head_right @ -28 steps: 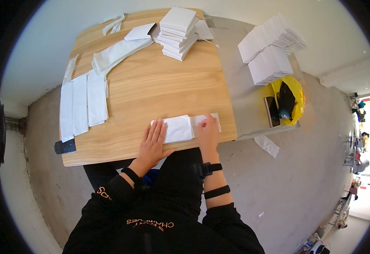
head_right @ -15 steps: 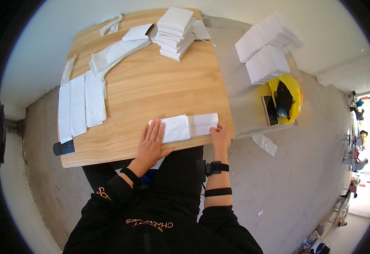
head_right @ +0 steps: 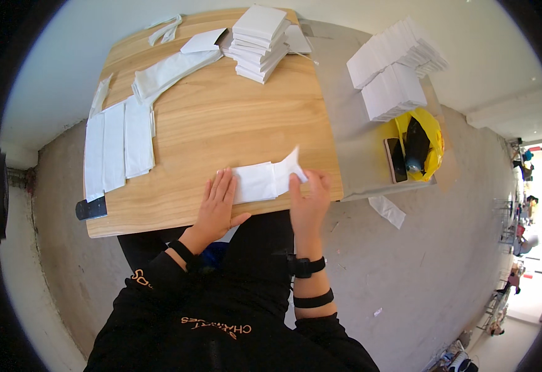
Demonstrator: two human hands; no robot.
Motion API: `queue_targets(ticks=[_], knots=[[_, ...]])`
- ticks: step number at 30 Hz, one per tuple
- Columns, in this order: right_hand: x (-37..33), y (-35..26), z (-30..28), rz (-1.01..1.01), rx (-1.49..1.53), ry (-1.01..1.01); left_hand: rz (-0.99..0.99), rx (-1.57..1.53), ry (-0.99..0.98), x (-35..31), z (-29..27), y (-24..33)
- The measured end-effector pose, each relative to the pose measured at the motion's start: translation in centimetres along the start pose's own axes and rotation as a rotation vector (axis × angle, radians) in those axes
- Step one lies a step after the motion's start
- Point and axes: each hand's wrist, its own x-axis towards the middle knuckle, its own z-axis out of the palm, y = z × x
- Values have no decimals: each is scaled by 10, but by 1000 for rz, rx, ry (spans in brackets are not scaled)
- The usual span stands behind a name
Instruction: Folding long white foam or plastic strips into uniform rectangular shapes on a table.
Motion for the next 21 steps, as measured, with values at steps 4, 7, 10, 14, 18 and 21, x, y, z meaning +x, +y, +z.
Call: queue_targets(ticks=[4,7,10,14,18,21], knots=[[-11,-17,20,-66,41,-50,-83,-245,13,3,-12,3],[-24,-26,37,-53,102,-181,-295,-814,9,3,-17,6],[-34,-22,52,-74,156,-307,-470,-1327,11,10,-27,8],[-38,-19,61,-136,64,-454,-453,-1360,-4,8,-24,-3],[-36,-17,59,-214,113,-529,-469,-1179,-87,6,-19,-11],[-35,-3,55,-195,249,-497,-570,-1181,-13,6,-17,-8]])
